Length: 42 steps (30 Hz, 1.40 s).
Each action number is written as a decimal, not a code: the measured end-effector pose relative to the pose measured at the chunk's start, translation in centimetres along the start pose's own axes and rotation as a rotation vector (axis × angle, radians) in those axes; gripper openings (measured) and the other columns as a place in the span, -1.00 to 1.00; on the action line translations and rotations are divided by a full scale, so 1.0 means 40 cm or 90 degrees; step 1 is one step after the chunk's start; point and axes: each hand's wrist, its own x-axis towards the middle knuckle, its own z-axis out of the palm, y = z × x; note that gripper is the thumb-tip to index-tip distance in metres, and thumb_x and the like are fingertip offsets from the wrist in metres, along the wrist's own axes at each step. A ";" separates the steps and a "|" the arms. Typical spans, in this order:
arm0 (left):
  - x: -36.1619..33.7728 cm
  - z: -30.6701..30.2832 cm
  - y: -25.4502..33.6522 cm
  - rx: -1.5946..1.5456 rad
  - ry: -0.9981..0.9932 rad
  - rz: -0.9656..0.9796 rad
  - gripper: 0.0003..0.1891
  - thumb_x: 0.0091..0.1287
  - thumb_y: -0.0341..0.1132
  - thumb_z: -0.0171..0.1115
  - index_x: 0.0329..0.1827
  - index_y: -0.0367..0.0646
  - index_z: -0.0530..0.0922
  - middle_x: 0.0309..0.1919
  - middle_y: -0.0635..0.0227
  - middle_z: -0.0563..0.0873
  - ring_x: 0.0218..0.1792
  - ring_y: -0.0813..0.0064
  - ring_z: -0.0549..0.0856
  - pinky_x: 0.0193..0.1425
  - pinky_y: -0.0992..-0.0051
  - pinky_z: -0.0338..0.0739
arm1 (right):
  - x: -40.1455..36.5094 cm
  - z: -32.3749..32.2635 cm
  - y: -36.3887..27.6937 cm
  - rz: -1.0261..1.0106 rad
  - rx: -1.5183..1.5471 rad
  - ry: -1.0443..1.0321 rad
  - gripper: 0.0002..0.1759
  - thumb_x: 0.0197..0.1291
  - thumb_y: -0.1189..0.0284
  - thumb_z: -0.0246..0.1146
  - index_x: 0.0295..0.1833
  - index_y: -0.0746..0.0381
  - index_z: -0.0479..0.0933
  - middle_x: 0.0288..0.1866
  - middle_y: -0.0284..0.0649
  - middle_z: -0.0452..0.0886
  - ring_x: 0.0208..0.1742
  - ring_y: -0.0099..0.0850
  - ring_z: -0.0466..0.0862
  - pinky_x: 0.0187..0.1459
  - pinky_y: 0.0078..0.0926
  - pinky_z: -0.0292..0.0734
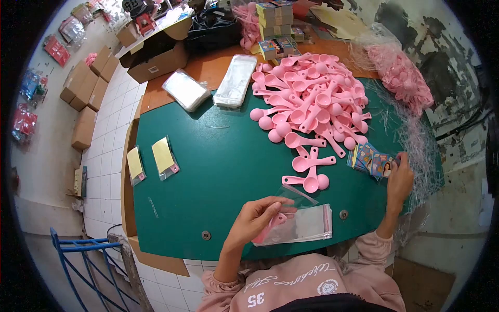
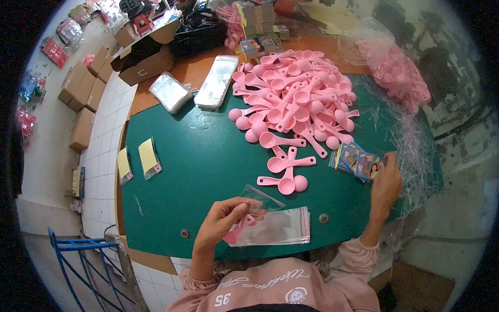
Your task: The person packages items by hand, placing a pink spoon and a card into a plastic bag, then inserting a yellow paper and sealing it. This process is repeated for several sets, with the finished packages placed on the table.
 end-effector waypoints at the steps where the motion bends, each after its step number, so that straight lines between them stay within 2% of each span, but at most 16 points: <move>1: -0.001 -0.002 -0.002 0.014 -0.001 -0.003 -0.69 0.43 -0.35 -0.12 0.01 -0.43 0.47 -0.16 0.14 0.64 -0.09 0.47 0.63 -0.06 0.62 0.50 | -0.009 -0.015 -0.017 -0.050 -0.035 0.047 -0.78 0.13 0.54 0.14 -0.10 0.30 0.37 -0.31 0.00 0.59 -0.23 -0.04 0.61 -0.26 -0.25 0.45; 2: 0.000 -0.002 -0.004 0.013 0.001 -0.002 -0.69 0.43 -0.35 -0.12 0.01 -0.43 0.47 -0.16 0.14 0.64 -0.09 0.47 0.63 -0.06 0.62 0.50 | -0.017 -0.036 -0.044 -0.052 -0.035 0.045 -0.78 0.13 0.54 0.14 -0.10 0.30 0.37 -0.31 0.00 0.59 -0.23 -0.04 0.61 -0.26 -0.25 0.45; 4: 0.005 -0.001 -0.004 0.029 -0.012 0.009 -0.69 0.43 -0.34 -0.11 -0.01 -0.44 0.48 -0.18 0.15 0.65 -0.09 0.47 0.63 -0.07 0.61 0.51 | -0.040 -0.074 -0.107 -0.130 0.254 -0.024 -0.84 0.12 0.56 0.15 -0.16 0.31 0.39 -0.39 -0.07 0.59 -0.37 -0.20 0.64 -0.38 -0.38 0.46; 5: 0.006 0.003 -0.004 0.029 -0.012 0.008 -0.69 0.43 -0.34 -0.11 -0.01 -0.44 0.48 -0.18 0.15 0.65 -0.09 0.47 0.63 -0.07 0.61 0.51 | -0.055 -0.081 -0.135 -0.130 0.254 -0.024 -0.84 0.12 0.56 0.15 -0.16 0.31 0.39 -0.39 -0.07 0.59 -0.37 -0.20 0.64 -0.38 -0.38 0.46; 7: 0.008 0.010 -0.003 0.047 -0.001 0.007 -0.66 0.41 -0.28 -0.08 -0.06 -0.45 0.51 -0.24 0.14 0.66 -0.21 0.50 0.64 -0.11 0.59 0.50 | -0.086 -0.089 -0.184 -0.105 0.511 -0.304 -0.86 0.10 0.57 0.20 -0.22 0.31 0.41 -0.43 -0.16 0.58 -0.46 -0.46 0.61 -0.46 -0.55 0.44; 8: 0.008 0.007 -0.004 0.047 -0.001 0.008 -0.66 0.41 -0.28 -0.08 -0.06 -0.45 0.51 -0.24 0.14 0.66 -0.21 0.50 0.64 -0.11 0.59 0.50 | -0.101 -0.084 -0.205 -0.105 0.512 -0.304 -0.86 0.10 0.57 0.20 -0.22 0.31 0.41 -0.43 -0.16 0.58 -0.46 -0.46 0.61 -0.46 -0.55 0.44; 10: 0.006 -0.005 -0.008 0.191 0.007 -0.053 -0.70 0.41 -0.32 -0.08 -0.10 -0.40 0.55 -0.30 0.26 0.68 -0.25 0.58 0.63 -0.13 0.59 0.52 | -0.121 -0.065 -0.235 -0.236 0.626 -0.340 -0.86 0.07 0.58 0.24 -0.24 0.31 0.43 -0.48 -0.24 0.57 -0.51 -0.64 0.52 -0.49 -0.66 0.40; 13: -0.002 -0.005 0.009 0.253 -0.007 -0.034 -0.70 0.40 -0.32 -0.07 -0.13 -0.37 0.56 -0.34 0.30 0.69 -0.30 0.62 0.62 -0.15 0.58 0.52 | -0.121 -0.059 -0.246 -0.350 0.596 -0.380 -0.86 0.07 0.58 0.24 -0.25 0.30 0.44 -0.48 -0.25 0.57 -0.52 -0.62 0.52 -0.49 -0.67 0.40; 21: 0.004 0.000 -0.006 0.147 -0.006 0.043 -0.70 0.40 -0.31 -0.07 -0.19 -0.38 0.57 -0.36 0.29 0.68 -0.30 0.57 0.63 -0.12 0.55 0.52 | -0.124 -0.070 -0.252 -0.344 0.573 -0.303 -0.85 0.05 0.57 0.25 -0.25 0.28 0.44 -0.48 -0.19 0.56 -0.55 -0.41 0.56 -0.48 -0.53 0.43; 23: 0.005 -0.005 -0.012 0.169 -0.005 0.056 -0.70 0.39 -0.31 -0.06 -0.19 -0.37 0.57 -0.36 0.28 0.68 -0.31 0.56 0.63 -0.12 0.55 0.52 | -0.117 -0.075 -0.245 -0.443 0.513 -0.339 -0.85 0.04 0.56 0.26 -0.26 0.27 0.44 -0.48 -0.16 0.54 -0.53 -0.27 0.56 -0.47 -0.49 0.44; 29: 0.003 -0.002 -0.020 0.258 -0.012 0.000 -0.71 0.37 -0.27 -0.01 -0.18 -0.33 0.58 -0.46 0.33 0.68 -0.39 0.67 0.57 -0.30 0.61 0.45 | -0.108 -0.065 -0.256 -0.507 0.514 -0.502 -0.81 -0.01 0.51 0.28 -0.28 0.27 0.42 -0.42 -0.12 0.51 -0.43 -0.18 0.56 -0.42 -0.40 0.43; 33: 0.009 0.009 -0.052 0.248 -0.073 0.041 -0.66 0.34 -0.23 0.05 0.07 -0.25 0.47 -0.50 0.29 0.67 -0.50 0.68 0.54 -0.41 0.55 0.42 | -0.112 -0.051 -0.276 -0.525 0.467 -0.654 -0.78 -0.03 0.47 0.29 -0.29 0.28 0.40 -0.41 -0.11 0.49 -0.37 -0.14 0.54 -0.36 -0.32 0.42; 35: 0.008 0.011 -0.050 0.252 -0.083 0.062 -0.58 0.33 -0.21 0.08 0.19 -0.21 0.39 -0.49 0.27 0.68 -0.54 0.63 0.55 -0.42 0.52 0.42 | -0.129 -0.020 -0.276 -0.619 0.386 -0.708 -0.76 -0.04 0.46 0.29 -0.30 0.28 0.37 -0.39 -0.12 0.49 -0.33 -0.14 0.53 -0.30 -0.26 0.41; 37: 0.001 0.019 -0.019 0.431 -0.078 0.004 -0.40 0.29 -0.20 0.13 0.35 -0.13 0.15 -0.45 0.19 0.69 -0.56 0.47 0.60 -0.40 0.46 0.46 | -0.151 0.016 -0.268 -0.615 0.417 -0.684 -0.80 -0.05 0.50 0.26 -0.31 0.27 0.40 -0.35 -0.14 0.51 -0.30 -0.14 0.53 -0.25 -0.24 0.41; 40: -0.016 0.031 -0.005 0.530 -0.010 -0.010 -0.31 0.25 -0.20 0.19 0.39 -0.08 0.07 -0.44 0.17 0.70 -0.52 0.34 0.64 -0.32 0.48 0.50 | -0.155 0.035 -0.263 -0.654 0.520 -0.673 -0.83 -0.09 0.52 0.28 -0.40 0.28 0.41 -0.37 -0.15 0.52 -0.37 -0.21 0.53 -0.31 -0.33 0.42; 42: -0.030 0.004 0.004 0.440 -0.030 -0.019 -0.33 0.23 -0.23 0.22 0.37 -0.10 0.12 -0.42 0.20 0.70 -0.47 0.39 0.66 -0.28 0.50 0.51 | -0.142 0.018 -0.263 -0.492 0.578 -0.793 -0.85 -0.11 0.54 0.33 -0.45 0.29 0.47 -0.42 -0.24 0.53 -0.39 -0.41 0.55 -0.35 -0.45 0.43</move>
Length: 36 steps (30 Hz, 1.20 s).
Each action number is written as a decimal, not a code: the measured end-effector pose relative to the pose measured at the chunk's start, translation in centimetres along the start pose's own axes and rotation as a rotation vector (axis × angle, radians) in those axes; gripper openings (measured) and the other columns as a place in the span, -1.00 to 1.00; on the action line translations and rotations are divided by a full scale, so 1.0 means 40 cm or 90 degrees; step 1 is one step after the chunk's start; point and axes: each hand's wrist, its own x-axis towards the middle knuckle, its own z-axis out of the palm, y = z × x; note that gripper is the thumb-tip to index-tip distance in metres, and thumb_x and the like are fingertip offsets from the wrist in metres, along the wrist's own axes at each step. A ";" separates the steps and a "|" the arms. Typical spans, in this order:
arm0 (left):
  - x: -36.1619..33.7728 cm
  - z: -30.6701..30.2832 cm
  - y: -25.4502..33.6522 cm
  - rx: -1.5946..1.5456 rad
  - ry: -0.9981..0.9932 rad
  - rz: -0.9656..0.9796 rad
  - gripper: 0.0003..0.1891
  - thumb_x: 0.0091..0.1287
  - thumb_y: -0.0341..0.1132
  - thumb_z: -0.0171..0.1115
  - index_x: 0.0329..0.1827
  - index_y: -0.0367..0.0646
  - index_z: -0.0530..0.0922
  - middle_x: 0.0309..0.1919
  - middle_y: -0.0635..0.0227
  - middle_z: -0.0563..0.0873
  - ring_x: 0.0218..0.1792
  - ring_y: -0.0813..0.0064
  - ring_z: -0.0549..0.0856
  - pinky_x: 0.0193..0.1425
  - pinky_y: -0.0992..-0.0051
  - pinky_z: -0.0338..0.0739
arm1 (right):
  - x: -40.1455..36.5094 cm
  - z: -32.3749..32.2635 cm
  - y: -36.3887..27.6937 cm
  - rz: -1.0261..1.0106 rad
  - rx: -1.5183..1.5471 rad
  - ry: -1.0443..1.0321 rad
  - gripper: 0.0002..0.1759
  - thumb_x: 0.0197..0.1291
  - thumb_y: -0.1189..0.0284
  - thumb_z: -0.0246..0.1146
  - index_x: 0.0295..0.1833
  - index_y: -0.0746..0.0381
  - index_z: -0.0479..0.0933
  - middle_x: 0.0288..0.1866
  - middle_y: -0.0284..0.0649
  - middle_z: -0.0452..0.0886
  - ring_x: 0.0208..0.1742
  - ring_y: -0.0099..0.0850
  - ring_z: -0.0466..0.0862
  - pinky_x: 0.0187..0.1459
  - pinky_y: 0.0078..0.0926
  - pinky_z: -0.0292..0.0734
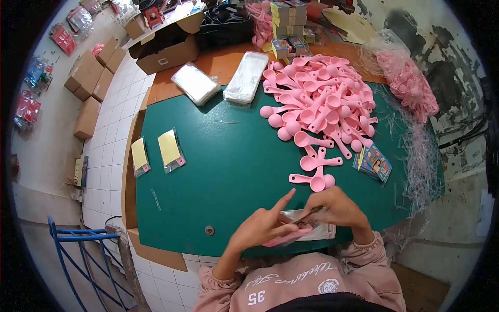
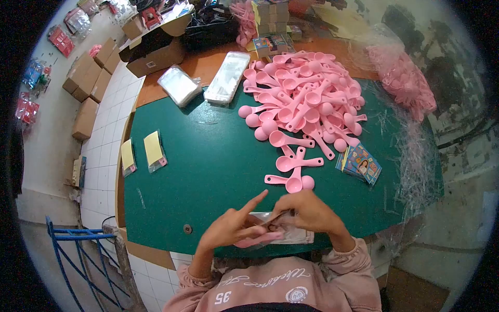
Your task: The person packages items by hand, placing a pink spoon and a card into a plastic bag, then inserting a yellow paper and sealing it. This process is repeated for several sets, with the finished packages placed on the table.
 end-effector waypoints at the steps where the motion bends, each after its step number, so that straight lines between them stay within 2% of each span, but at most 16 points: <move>1: -0.012 -0.017 -0.008 -0.092 -0.024 0.000 -0.35 0.21 -0.26 0.25 0.34 -0.12 0.17 -0.40 0.23 0.71 -0.42 0.44 0.67 -0.25 0.51 0.53 | -0.006 -0.008 0.005 0.000 0.001 -0.001 -0.85 -0.11 0.54 0.33 -0.45 0.29 0.47 -0.42 -0.24 0.53 -0.39 -0.41 0.55 -0.35 -0.45 0.43; 4: -0.023 -0.070 -0.070 -0.093 -0.017 0.103 -0.42 0.21 -0.35 0.25 0.29 -0.15 0.25 -0.29 0.29 0.68 -0.31 0.59 0.65 -0.25 0.54 0.55 | -0.018 -0.019 0.011 0.130 0.089 0.129 -0.84 -0.12 0.54 0.38 -0.44 0.31 0.52 -0.50 -0.35 0.49 -0.39 -0.59 0.52 -0.35 -0.57 0.42; 8: -0.035 -0.080 -0.092 -0.300 0.059 0.033 -0.50 0.22 -0.45 0.20 0.23 -0.19 0.29 -0.22 0.26 0.65 -0.21 0.59 0.60 -0.16 0.56 0.57 | -0.008 -0.010 -0.005 0.141 0.310 0.202 -0.84 -0.12 0.59 0.38 -0.41 0.31 0.52 -0.54 -0.40 0.48 -0.35 -0.63 0.52 -0.32 -0.67 0.42; 11: -0.042 -0.079 -0.074 -0.312 0.027 -0.003 -0.53 0.22 -0.45 0.21 0.20 -0.21 0.31 -0.22 0.27 0.65 -0.21 0.59 0.60 -0.13 0.55 0.56 | -0.019 -0.006 0.020 0.156 0.165 0.135 -0.81 -0.07 0.51 0.39 -0.34 0.32 0.54 -0.47 -0.36 0.50 -0.38 -0.64 0.48 -0.32 -0.65 0.41; 15: -0.037 -0.039 -0.059 -0.256 0.076 0.026 -0.50 0.22 -0.44 0.21 0.22 -0.21 0.27 -0.20 0.23 0.64 -0.21 0.56 0.61 -0.12 0.54 0.55 | -0.017 0.015 0.027 0.090 0.139 0.237 -0.83 -0.07 0.56 0.35 -0.31 0.33 0.55 -0.43 -0.32 0.54 -0.39 -0.62 0.49 -0.34 -0.65 0.43; 17: -0.034 0.012 -0.046 -0.122 0.450 0.025 -0.45 0.22 -0.49 0.18 0.28 -0.19 0.21 -0.15 0.15 0.64 -0.20 0.52 0.63 -0.15 0.53 0.57 | -0.004 0.030 0.005 0.054 0.102 0.300 -0.83 -0.07 0.57 0.35 -0.30 0.32 0.55 -0.41 -0.29 0.56 -0.39 -0.60 0.52 -0.35 -0.64 0.44; 18: -0.045 0.024 -0.060 -0.147 0.363 0.042 -0.41 0.34 -0.37 0.06 0.37 -0.14 0.00 -0.08 0.09 0.59 -0.11 0.42 0.63 -0.11 0.48 0.58 | 0.010 0.043 -0.014 0.008 -0.007 0.357 -0.81 -0.08 0.56 0.35 -0.29 0.32 0.55 -0.40 -0.25 0.57 -0.40 -0.54 0.55 -0.35 -0.62 0.47; 19: -0.055 0.043 -0.061 -0.148 0.364 0.040 -0.41 0.34 -0.37 0.06 0.37 -0.14 0.00 -0.08 0.09 0.59 -0.11 0.42 0.63 -0.11 0.48 0.58 | 0.019 0.055 -0.028 -0.038 -0.116 0.411 -0.79 -0.09 0.55 0.35 -0.27 0.32 0.55 -0.39 -0.21 0.58 -0.40 -0.48 0.58 -0.35 -0.60 0.49; 20: -0.058 0.068 -0.058 -0.338 0.275 0.038 -0.40 0.38 -0.29 -0.04 0.39 -0.10 -0.12 -0.06 0.06 0.58 -0.08 0.37 0.63 -0.08 0.44 0.57 | 0.019 0.064 -0.034 -0.031 -0.103 0.326 -0.70 -0.08 0.49 0.35 -0.17 0.29 0.52 -0.22 -0.14 0.56 -0.24 -0.29 0.60 -0.20 -0.46 0.52; 21: -0.061 0.089 -0.057 -0.526 0.181 0.035 -0.39 0.43 -0.20 -0.13 0.41 -0.07 -0.23 -0.04 0.03 0.56 -0.05 0.31 0.62 -0.05 0.41 0.56 | 0.019 0.072 -0.044 -0.031 -0.102 0.322 -0.70 -0.08 0.49 0.35 -0.17 0.29 0.52 -0.22 -0.14 0.56 -0.24 -0.29 0.60 -0.20 -0.46 0.52; 22: -0.064 0.104 -0.060 -0.522 0.178 0.011 -0.34 0.43 0.00 -0.27 0.40 0.06 -0.39 -0.05 -0.04 0.56 -0.04 0.18 0.61 -0.01 0.28 0.54 | 0.018 0.080 -0.056 -0.066 -0.171 0.231 -0.66 -0.07 0.46 0.34 -0.11 0.28 0.51 -0.14 -0.15 0.53 -0.14 -0.25 0.56 -0.11 -0.41 0.48; 25: -0.082 0.105 -0.063 -0.593 0.210 -0.017 -0.36 0.44 -0.03 -0.29 0.40 0.07 -0.40 -0.07 -0.07 0.56 -0.03 0.15 0.61 0.01 0.23 0.53 | 0.003 0.104 -0.047 -0.065 -0.237 0.100 -0.62 -0.05 0.41 0.32 -0.07 0.24 0.47 0.01 -0.15 0.44 0.04 -0.17 0.44 0.06 -0.29 0.36; 27: -0.096 0.103 -0.071 -0.610 0.245 -0.022 -0.41 0.45 -0.12 -0.29 0.41 0.02 -0.33 -0.08 -0.09 0.56 -0.08 0.16 0.64 -0.05 0.26 0.57 | 0.002 0.120 -0.042 -0.053 -0.298 0.111 -0.66 -0.06 0.42 0.33 -0.11 0.20 0.50 -0.09 -0.18 0.46 -0.03 -0.23 0.47 -0.03 -0.32 0.39; 29: -0.111 0.082 -0.070 -0.407 0.262 -0.074 -0.46 0.45 -0.28 -0.24 0.40 -0.11 -0.21 -0.23 -0.01 0.64 -0.20 0.26 0.69 -0.15 0.40 0.61 | 0.008 0.146 -0.036 -0.053 -0.304 0.125 -0.69 -0.06 0.43 0.33 -0.14 0.22 0.49 -0.14 -0.19 0.46 -0.08 -0.24 0.47 -0.08 -0.32 0.38; 30: -0.117 0.077 -0.060 -0.306 0.332 -0.113 -0.53 0.42 -0.36 -0.19 0.36 -0.19 -0.01 -0.42 0.13 0.68 -0.39 0.38 0.72 -0.32 0.49 0.61 | 0.013 0.160 -0.035 -0.053 -0.310 0.141 -0.71 -0.06 0.44 0.32 -0.17 0.23 0.49 -0.19 -0.20 0.45 -0.13 -0.25 0.46 -0.12 -0.33 0.36; 36: -0.145 0.050 -0.050 -0.121 0.435 -0.185 -0.60 0.40 -0.37 -0.15 0.29 -0.22 0.15 -0.47 0.21 0.65 -0.43 0.47 0.69 -0.41 0.56 0.53 | 0.064 0.229 -0.038 -0.086 -0.371 0.170 -0.73 -0.08 0.43 0.32 -0.23 0.24 0.48 -0.26 -0.23 0.43 -0.18 -0.30 0.44 -0.20 -0.38 0.30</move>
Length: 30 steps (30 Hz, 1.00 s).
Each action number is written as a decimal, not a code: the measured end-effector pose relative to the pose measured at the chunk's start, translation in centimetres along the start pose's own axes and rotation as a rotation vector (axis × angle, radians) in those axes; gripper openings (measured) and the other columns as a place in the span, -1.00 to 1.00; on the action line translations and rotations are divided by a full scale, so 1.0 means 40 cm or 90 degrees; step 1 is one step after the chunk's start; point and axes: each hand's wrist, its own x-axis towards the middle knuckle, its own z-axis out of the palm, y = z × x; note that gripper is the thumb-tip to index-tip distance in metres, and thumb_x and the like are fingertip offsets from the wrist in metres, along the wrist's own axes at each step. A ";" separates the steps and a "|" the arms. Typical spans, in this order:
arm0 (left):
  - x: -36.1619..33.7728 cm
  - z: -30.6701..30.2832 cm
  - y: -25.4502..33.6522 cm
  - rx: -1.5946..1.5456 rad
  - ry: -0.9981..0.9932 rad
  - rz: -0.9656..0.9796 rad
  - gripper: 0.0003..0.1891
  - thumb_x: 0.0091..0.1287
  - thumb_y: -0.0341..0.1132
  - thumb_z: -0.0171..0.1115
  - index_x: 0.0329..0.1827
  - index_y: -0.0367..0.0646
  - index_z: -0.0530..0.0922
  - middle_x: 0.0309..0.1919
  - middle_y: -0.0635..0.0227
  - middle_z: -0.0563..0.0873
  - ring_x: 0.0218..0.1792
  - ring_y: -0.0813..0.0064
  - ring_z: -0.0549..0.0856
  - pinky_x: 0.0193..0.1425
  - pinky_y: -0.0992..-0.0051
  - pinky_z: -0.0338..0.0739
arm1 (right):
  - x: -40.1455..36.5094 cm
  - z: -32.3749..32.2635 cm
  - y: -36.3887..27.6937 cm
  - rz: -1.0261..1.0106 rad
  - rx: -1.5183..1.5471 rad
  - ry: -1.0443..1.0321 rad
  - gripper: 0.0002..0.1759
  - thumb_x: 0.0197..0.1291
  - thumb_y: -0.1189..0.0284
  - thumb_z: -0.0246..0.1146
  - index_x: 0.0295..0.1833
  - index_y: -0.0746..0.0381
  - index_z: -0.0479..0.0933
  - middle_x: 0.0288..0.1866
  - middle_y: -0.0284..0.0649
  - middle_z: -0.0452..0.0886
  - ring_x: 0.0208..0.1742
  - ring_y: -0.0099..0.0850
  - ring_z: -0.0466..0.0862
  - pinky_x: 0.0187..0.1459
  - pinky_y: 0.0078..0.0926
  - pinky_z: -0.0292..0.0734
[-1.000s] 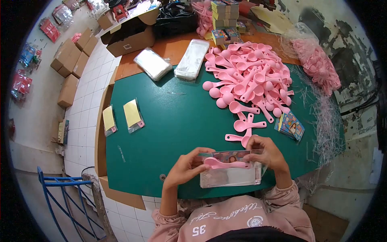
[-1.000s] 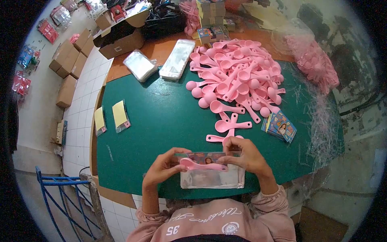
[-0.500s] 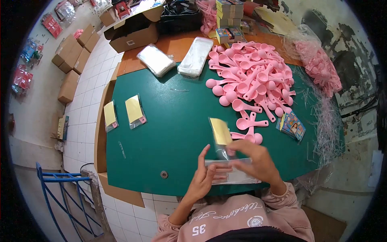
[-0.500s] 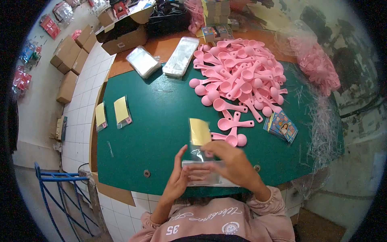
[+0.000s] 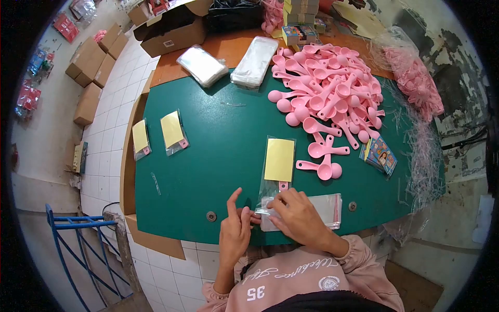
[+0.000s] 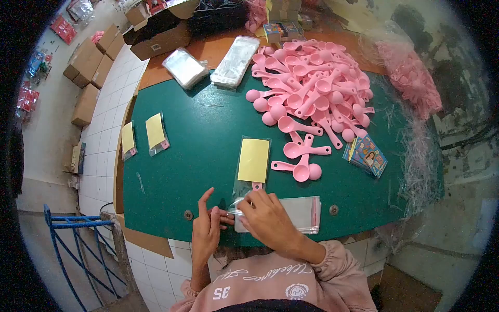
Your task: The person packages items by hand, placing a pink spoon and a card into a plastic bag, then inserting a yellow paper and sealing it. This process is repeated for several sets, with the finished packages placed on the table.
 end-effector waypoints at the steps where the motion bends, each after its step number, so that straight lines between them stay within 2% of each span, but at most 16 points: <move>1: 0.002 0.000 -0.007 -0.014 0.011 0.014 -0.60 0.41 -0.37 -0.15 0.29 -0.22 0.15 -0.45 0.19 0.65 -0.41 0.47 0.69 -0.39 0.56 0.54 | 0.007 0.011 -0.007 -0.002 0.002 -0.001 -0.73 -0.08 0.43 0.32 -0.23 0.24 0.48 -0.26 -0.23 0.43 -0.18 -0.30 0.44 -0.20 -0.38 0.30; 3: 0.004 0.003 -0.014 -0.028 0.016 0.017 -0.60 0.41 -0.38 -0.16 0.29 -0.22 0.15 -0.42 0.18 0.65 -0.39 0.48 0.69 -0.38 0.57 0.54 | 0.012 0.027 -0.018 -0.002 -0.111 0.002 -0.74 -0.11 0.44 0.31 -0.24 0.23 0.48 -0.30 -0.24 0.43 -0.21 -0.33 0.45 -0.17 -0.38 0.29; 8: 0.013 0.004 -0.034 -0.064 0.007 0.088 -0.61 0.41 -0.40 -0.18 0.29 -0.21 0.14 -0.36 0.16 0.65 -0.36 0.47 0.69 -0.33 0.58 0.57 | -0.002 0.020 -0.001 -0.051 -0.153 0.020 -0.74 -0.14 0.48 0.29 -0.25 0.22 0.47 -0.34 -0.28 0.44 -0.24 -0.35 0.46 -0.15 -0.36 0.29; 10: 0.009 0.004 -0.022 -0.246 -0.067 0.017 -0.60 0.42 -0.40 -0.17 0.31 -0.19 0.10 -0.34 0.13 0.65 -0.31 0.46 0.69 -0.26 0.57 0.58 | -0.014 0.004 0.004 -0.064 -0.132 0.039 -0.74 -0.15 0.49 0.28 -0.24 0.21 0.47 -0.35 -0.29 0.45 -0.24 -0.35 0.47 -0.14 -0.37 0.29; 14: 0.012 0.015 -0.029 -0.337 -0.154 -0.049 -0.55 0.40 -0.42 -0.12 0.33 -0.16 0.07 -0.31 0.11 0.66 -0.27 0.46 0.68 -0.19 0.55 0.59 | -0.031 -0.020 0.000 -0.077 -0.035 0.017 -0.79 -0.06 0.46 0.27 -0.26 0.21 0.47 -0.32 -0.28 0.46 -0.21 -0.35 0.48 -0.15 -0.37 0.29; 17: 0.021 0.024 -0.036 -0.266 -0.176 -0.001 -0.50 0.37 -0.46 -0.04 0.34 -0.14 0.06 -0.36 0.16 0.67 -0.27 0.50 0.68 -0.18 0.54 0.59 | -0.036 -0.025 0.004 -0.047 0.048 -0.007 -0.81 -0.02 0.42 0.27 -0.27 0.22 0.46 -0.31 -0.25 0.46 -0.22 -0.33 0.48 -0.18 -0.37 0.30; 19: 0.023 0.024 -0.043 -0.221 -0.205 0.003 -0.43 0.35 -0.50 -0.02 0.38 -0.12 -0.01 -0.31 0.23 0.66 -0.26 0.55 0.64 -0.15 0.56 0.55 | -0.036 -0.019 0.009 -0.032 0.071 -0.011 -0.80 0.00 0.40 0.27 -0.28 0.23 0.45 -0.31 -0.23 0.46 -0.23 -0.31 0.48 -0.19 -0.37 0.30; 22: 0.015 0.027 -0.031 -0.101 -0.189 0.077 -0.42 0.33 -0.51 -0.02 0.38 -0.13 -0.01 -0.34 0.19 0.68 -0.28 0.54 0.65 -0.15 0.55 0.53 | -0.029 -0.006 0.010 0.008 0.031 0.013 -0.79 -0.02 0.39 0.29 -0.29 0.23 0.45 -0.33 -0.21 0.45 -0.25 -0.28 0.47 -0.22 -0.37 0.30; 26: 0.000 0.026 -0.011 -0.011 -0.165 0.088 -0.43 0.33 -0.50 -0.05 0.39 -0.14 0.00 -0.36 0.13 0.68 -0.31 0.51 0.66 -0.15 0.53 0.51 | -0.024 -0.011 0.013 0.021 0.060 0.001 -0.80 -0.05 0.42 0.30 -0.32 0.22 0.44 -0.37 -0.23 0.44 -0.28 -0.28 0.47 -0.25 -0.36 0.28; 28: -0.002 0.034 -0.019 -0.009 -0.126 0.184 -0.45 0.34 -0.42 -0.04 0.38 -0.13 0.02 -0.49 0.06 0.65 -0.44 0.37 0.69 -0.33 0.45 0.51 | -0.025 -0.019 0.017 0.026 0.082 -0.017 -0.81 -0.06 0.43 0.29 -0.33 0.22 0.44 -0.37 -0.24 0.44 -0.29 -0.29 0.47 -0.25 -0.36 0.28; 30: -0.002 0.030 -0.014 0.009 -0.140 0.164 -0.45 0.35 -0.41 -0.05 0.38 -0.12 0.01 -0.51 0.10 0.65 -0.43 0.39 0.69 -0.33 0.45 0.51 | -0.027 -0.023 0.019 0.000 0.074 -0.046 -0.80 -0.10 0.45 0.30 -0.35 0.21 0.43 -0.38 -0.25 0.42 -0.31 -0.31 0.46 -0.24 -0.39 0.27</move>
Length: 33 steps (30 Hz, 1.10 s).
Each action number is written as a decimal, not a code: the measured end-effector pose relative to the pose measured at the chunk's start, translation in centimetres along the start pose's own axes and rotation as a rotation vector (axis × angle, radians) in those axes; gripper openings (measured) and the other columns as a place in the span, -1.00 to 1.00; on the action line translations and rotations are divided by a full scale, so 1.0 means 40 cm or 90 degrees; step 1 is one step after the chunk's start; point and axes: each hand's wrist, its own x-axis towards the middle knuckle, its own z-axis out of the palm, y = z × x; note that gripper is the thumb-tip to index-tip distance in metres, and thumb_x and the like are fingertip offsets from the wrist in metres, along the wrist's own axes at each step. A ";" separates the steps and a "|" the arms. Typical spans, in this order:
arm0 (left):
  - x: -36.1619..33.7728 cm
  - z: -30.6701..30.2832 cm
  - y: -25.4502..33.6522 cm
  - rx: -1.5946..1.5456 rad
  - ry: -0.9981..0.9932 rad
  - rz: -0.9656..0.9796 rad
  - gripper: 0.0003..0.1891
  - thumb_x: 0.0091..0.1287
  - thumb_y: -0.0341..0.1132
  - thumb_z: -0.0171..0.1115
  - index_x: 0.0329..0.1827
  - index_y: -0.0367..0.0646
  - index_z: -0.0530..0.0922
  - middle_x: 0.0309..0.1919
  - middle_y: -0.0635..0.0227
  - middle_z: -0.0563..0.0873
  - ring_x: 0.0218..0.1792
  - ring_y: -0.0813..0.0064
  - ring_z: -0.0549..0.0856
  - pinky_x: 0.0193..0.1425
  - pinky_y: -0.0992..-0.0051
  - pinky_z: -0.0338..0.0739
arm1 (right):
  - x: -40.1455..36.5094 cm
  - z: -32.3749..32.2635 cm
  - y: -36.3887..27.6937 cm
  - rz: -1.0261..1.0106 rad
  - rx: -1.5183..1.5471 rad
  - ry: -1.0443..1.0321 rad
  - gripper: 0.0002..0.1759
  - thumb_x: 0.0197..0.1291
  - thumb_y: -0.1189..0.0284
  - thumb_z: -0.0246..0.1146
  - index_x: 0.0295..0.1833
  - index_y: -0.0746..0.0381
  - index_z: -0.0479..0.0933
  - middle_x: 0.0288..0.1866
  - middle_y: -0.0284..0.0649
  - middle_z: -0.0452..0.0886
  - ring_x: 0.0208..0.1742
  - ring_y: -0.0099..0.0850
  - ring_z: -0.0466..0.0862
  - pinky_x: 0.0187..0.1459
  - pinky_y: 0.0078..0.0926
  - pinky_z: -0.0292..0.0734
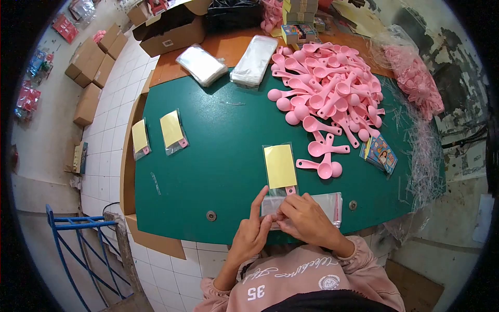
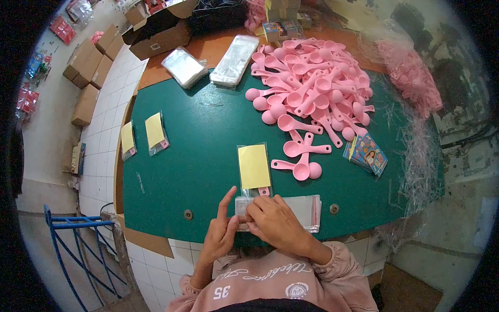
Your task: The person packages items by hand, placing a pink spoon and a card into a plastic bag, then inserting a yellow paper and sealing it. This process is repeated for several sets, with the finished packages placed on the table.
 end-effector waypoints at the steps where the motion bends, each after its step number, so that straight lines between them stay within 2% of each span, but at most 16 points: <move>1: 0.002 -0.002 0.002 0.013 -0.015 -0.021 -0.45 0.35 -0.41 -0.07 0.38 -0.10 0.00 -0.53 0.14 0.65 -0.42 0.41 0.69 -0.34 0.46 0.50 | 0.000 0.000 -0.001 -0.001 0.000 0.001 -0.80 -0.10 0.45 0.30 -0.35 0.21 0.43 -0.38 -0.25 0.42 -0.31 -0.31 0.46 -0.24 -0.39 0.27; 4: 0.023 0.016 -0.005 -0.154 0.015 -0.043 -0.45 0.33 -0.42 -0.02 0.37 -0.07 0.04 -0.56 0.21 0.65 -0.42 0.50 0.68 -0.34 0.51 0.51 | -0.003 -0.001 -0.007 -0.036 -0.068 0.019 -0.80 -0.11 0.44 0.30 -0.36 0.20 0.42 -0.40 -0.27 0.41 -0.32 -0.34 0.45 -0.22 -0.41 0.27; 10: 0.052 0.023 -0.013 -0.139 0.012 -0.129 -0.66 0.31 -0.48 0.00 0.16 -0.20 0.32 -0.45 0.22 0.67 -0.35 0.62 0.66 -0.29 0.65 0.53 | -0.031 -0.030 0.021 -0.151 -0.024 -0.050 -0.86 -0.01 0.42 0.23 -0.35 0.20 0.42 -0.42 -0.24 0.40 -0.30 -0.35 0.45 -0.16 -0.37 0.26; 12: 0.059 0.020 -0.023 -0.228 0.017 -0.117 -0.70 0.32 -0.49 -0.02 0.12 -0.21 0.36 -0.40 0.25 0.67 -0.32 0.60 0.66 -0.27 0.64 0.55 | -0.045 -0.108 0.043 -0.167 0.217 -0.234 -0.86 0.01 0.44 0.24 -0.33 0.20 0.44 -0.41 -0.24 0.42 -0.31 -0.36 0.47 -0.17 -0.37 0.30; 14: 0.060 0.002 -0.010 -0.334 -0.028 -0.135 -0.77 0.35 -0.49 -0.07 0.04 -0.27 0.41 -0.28 0.32 0.65 -0.25 0.55 0.66 -0.17 0.60 0.59 | -0.072 -0.230 0.097 -0.084 0.362 -0.207 -0.87 0.01 0.46 0.27 -0.32 0.20 0.47 -0.35 -0.24 0.48 -0.31 -0.36 0.50 -0.24 -0.38 0.35; 15: 0.062 0.003 -0.007 -0.334 -0.033 -0.133 -0.77 0.35 -0.49 -0.07 0.04 -0.27 0.41 -0.28 0.32 0.65 -0.25 0.55 0.66 -0.17 0.60 0.59 | -0.093 -0.306 0.147 -0.096 0.361 -0.169 -0.83 -0.06 0.47 0.33 -0.34 0.25 0.49 -0.34 -0.20 0.54 -0.33 -0.35 0.54 -0.30 -0.40 0.39; 16: 0.062 0.002 -0.006 -0.349 -0.036 -0.133 -0.79 0.35 -0.49 -0.06 0.01 -0.30 0.44 -0.25 0.28 0.65 -0.23 0.56 0.66 -0.18 0.61 0.59 | -0.124 -0.349 0.223 -0.118 0.533 -0.035 -0.78 -0.16 0.49 0.41 -0.40 0.29 0.51 -0.55 -0.23 0.52 -0.50 -0.37 0.52 -0.43 -0.47 0.35; 17: 0.060 0.001 -0.006 -0.363 -0.038 -0.134 -0.80 0.35 -0.49 -0.04 -0.03 -0.32 0.47 -0.23 0.25 0.65 -0.22 0.56 0.65 -0.18 0.62 0.58 | -0.168 -0.412 0.324 -0.116 0.588 0.078 -0.82 -0.10 0.48 0.37 -0.41 0.30 0.50 -0.50 -0.22 0.53 -0.50 -0.40 0.51 -0.45 -0.49 0.34; 19: 0.058 -0.003 -0.014 -0.345 -0.052 -0.139 -0.79 0.36 -0.48 -0.06 -0.05 -0.36 0.49 -0.19 0.25 0.63 -0.18 0.54 0.64 -0.14 0.60 0.58 | -0.181 -0.560 0.434 0.286 0.243 0.388 -0.82 -0.01 0.50 0.29 -0.28 0.29 0.48 -0.43 -0.22 0.54 -0.45 -0.39 0.51 -0.42 -0.53 0.39; 20: 0.060 0.000 -0.017 -0.331 -0.058 -0.142 -0.77 0.37 -0.48 -0.08 -0.07 -0.40 0.51 -0.16 0.25 0.62 -0.14 0.52 0.64 -0.10 0.58 0.59 | -0.187 -0.561 0.429 0.284 0.237 0.390 -0.82 -0.01 0.50 0.29 -0.28 0.29 0.48 -0.43 -0.22 0.54 -0.45 -0.39 0.51 -0.42 -0.53 0.39; 24: 0.056 0.018 -0.022 -0.370 -0.016 -0.138 -0.76 0.38 -0.45 -0.07 -0.04 -0.35 0.54 -0.17 0.27 0.64 -0.19 0.55 0.64 -0.16 0.58 0.59 | -0.212 -0.479 0.392 0.366 -0.367 0.298 -0.55 -0.16 0.54 0.34 -0.06 0.23 0.40 -0.25 -0.19 0.47 -0.30 -0.31 0.49 -0.14 -0.45 0.41; 25: 0.059 0.024 -0.019 -0.371 -0.014 -0.140 -0.76 0.38 -0.45 -0.07 -0.04 -0.35 0.54 -0.17 0.27 0.64 -0.19 0.55 0.64 -0.16 0.58 0.59 | -0.148 -0.396 0.301 0.235 -0.258 0.282 -0.35 -0.33 0.52 0.43 0.00 0.22 0.35 -0.15 -0.18 0.42 -0.20 -0.30 0.48 -0.07 -0.40 0.38; 27: 0.067 0.036 -0.008 -0.392 0.000 -0.142 -0.76 0.38 -0.45 -0.08 -0.05 -0.36 0.54 -0.15 0.25 0.64 -0.18 0.53 0.64 -0.13 0.55 0.59 | -0.088 -0.240 0.187 0.093 0.073 0.101 -0.30 -0.35 0.42 0.48 0.02 0.19 0.34 -0.14 -0.18 0.36 -0.11 -0.28 0.45 -0.05 -0.40 0.38; 28: 0.069 0.040 -0.004 -0.389 0.002 -0.146 -0.76 0.38 -0.45 -0.08 -0.05 -0.36 0.54 -0.15 0.25 0.64 -0.18 0.53 0.64 -0.13 0.55 0.59 | -0.062 -0.173 0.132 0.033 0.008 0.051 -0.34 -0.32 0.47 0.44 0.02 0.20 0.34 -0.07 -0.11 0.33 -0.04 -0.12 0.42 0.07 -0.28 0.33; 30: 0.069 0.039 0.003 -0.350 -0.016 -0.122 -0.76 0.38 -0.46 -0.07 -0.05 -0.37 0.54 -0.13 0.23 0.63 -0.17 0.48 0.66 -0.11 0.52 0.60 | -0.044 -0.077 0.093 0.056 0.029 0.076 -0.47 -0.21 0.51 0.39 -0.03 0.19 0.39 -0.11 -0.11 0.32 -0.17 -0.18 0.48 -0.14 -0.32 0.46; 33: 0.062 0.016 0.008 -0.355 -0.036 -0.107 -0.77 0.37 -0.46 -0.07 -0.02 -0.36 0.50 -0.15 0.24 0.63 -0.24 0.45 0.67 -0.11 0.50 0.60 | -0.034 -0.036 0.119 0.012 0.021 0.120 -0.66 -0.15 0.55 0.35 -0.17 0.24 0.46 -0.17 -0.14 0.33 -0.21 -0.23 0.49 -0.18 -0.38 0.46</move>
